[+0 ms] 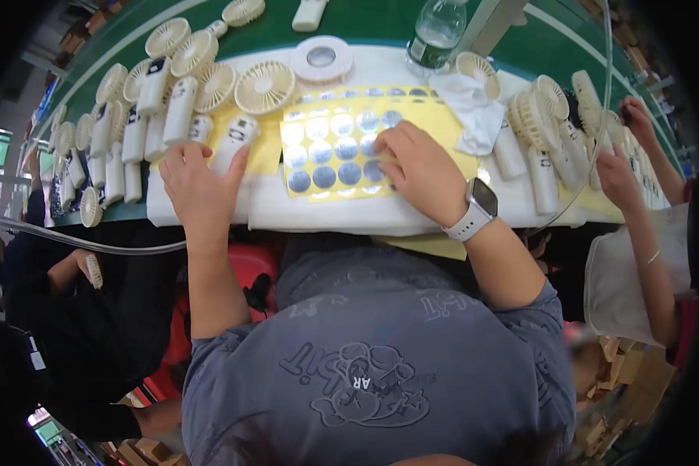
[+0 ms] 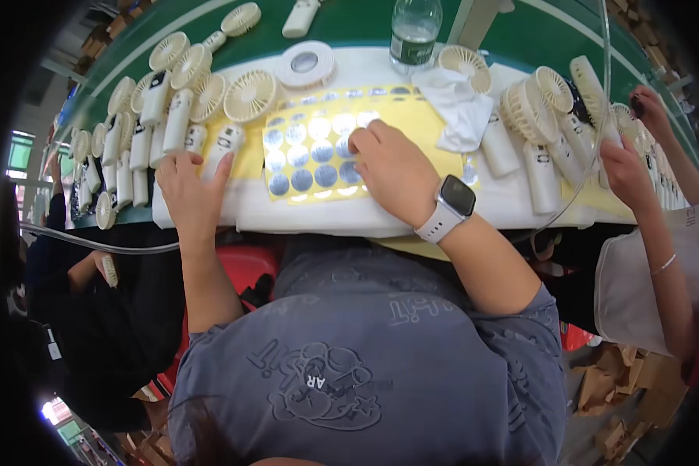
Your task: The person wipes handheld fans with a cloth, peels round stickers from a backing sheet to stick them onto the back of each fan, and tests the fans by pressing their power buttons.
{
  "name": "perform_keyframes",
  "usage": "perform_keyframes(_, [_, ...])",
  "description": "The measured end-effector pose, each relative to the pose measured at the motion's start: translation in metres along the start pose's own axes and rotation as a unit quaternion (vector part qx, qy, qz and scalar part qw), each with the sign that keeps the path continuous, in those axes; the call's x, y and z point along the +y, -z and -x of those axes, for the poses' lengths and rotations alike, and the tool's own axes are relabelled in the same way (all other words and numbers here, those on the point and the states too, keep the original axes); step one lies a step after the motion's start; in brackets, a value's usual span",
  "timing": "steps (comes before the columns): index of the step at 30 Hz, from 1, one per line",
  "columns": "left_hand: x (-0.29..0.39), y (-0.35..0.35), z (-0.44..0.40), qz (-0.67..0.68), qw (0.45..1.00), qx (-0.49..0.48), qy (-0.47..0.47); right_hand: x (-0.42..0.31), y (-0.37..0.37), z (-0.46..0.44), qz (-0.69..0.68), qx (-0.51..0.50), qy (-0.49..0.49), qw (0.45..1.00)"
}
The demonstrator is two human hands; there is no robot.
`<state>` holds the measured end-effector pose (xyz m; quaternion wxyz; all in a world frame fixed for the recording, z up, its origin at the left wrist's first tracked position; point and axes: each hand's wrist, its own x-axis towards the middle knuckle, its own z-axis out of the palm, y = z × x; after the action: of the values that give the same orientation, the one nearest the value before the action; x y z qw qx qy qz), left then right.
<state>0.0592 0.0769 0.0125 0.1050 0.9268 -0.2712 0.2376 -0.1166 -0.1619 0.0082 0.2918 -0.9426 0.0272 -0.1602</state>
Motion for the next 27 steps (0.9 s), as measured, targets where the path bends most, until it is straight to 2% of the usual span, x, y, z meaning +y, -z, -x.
perform_keyframes(3, [0.019,0.017,-0.034,0.09,0.985,0.109,-0.099,0.005,-0.002,0.001,-0.024,0.013,-0.002,1.0])
perform_keyframes(4, [0.031,0.025,-0.05,0.122,0.981,0.095,-0.119,0.006,-0.004,0.001,-0.022,0.028,0.007,0.999])
perform_keyframes(6, [0.051,0.017,-0.099,0.264,0.95,0.036,-0.162,0.005,-0.004,0.001,-0.021,0.032,0.01,0.999])
perform_keyframes(8, [0.089,0.005,-0.153,0.297,0.94,-0.151,-0.078,0.007,-0.005,0.001,-0.029,0.051,0.012,0.998])
perform_keyframes(10, [0.115,-0.058,-0.21,0.217,0.947,-0.224,-0.082,0.004,0.0,-0.001,-0.041,0.04,-0.015,0.998])
perform_keyframes(11, [0.123,-0.106,-0.231,0.123,0.97,-0.182,-0.102,0.004,0.001,-0.003,-0.042,0.047,-0.021,0.998])
perform_keyframes(12, [0.139,-0.118,-0.239,0.09,0.962,-0.248,-0.068,0.005,-0.001,-0.004,-0.043,0.053,-0.026,0.997])
perform_keyframes(13, [0.142,-0.154,-0.255,0.137,0.937,-0.322,0.008,0.006,-0.003,-0.005,-0.046,0.058,-0.029,0.997])
perform_keyframes(15, [0.159,-0.159,-0.249,0.075,0.963,-0.257,0.033,0.009,-0.003,-0.005,-0.049,0.07,-0.023,0.996])
perform_keyframes(18, [0.153,-0.188,-0.269,0.058,0.949,-0.309,0.012,0.015,-0.002,-0.002,-0.074,0.073,-0.001,0.995])
perform_keyframes(21, [0.119,-0.125,-0.289,0.062,0.919,-0.389,-0.023,0.017,0.005,-0.003,-0.125,0.038,-0.021,0.991])
perform_keyframes(23, [0.09,-0.111,-0.287,-0.073,0.972,-0.22,0.045,0.017,0.006,-0.003,-0.13,0.031,-0.03,0.991])
perform_keyframes(24, [0.077,-0.102,-0.287,-0.097,0.966,-0.228,0.069,0.015,0.008,-0.002,-0.131,0.021,-0.037,0.99])
perform_keyframes(27, [0.018,-0.122,-0.293,-0.123,0.958,-0.257,0.034,0.017,0.002,-0.001,-0.116,0.029,-0.025,0.993])
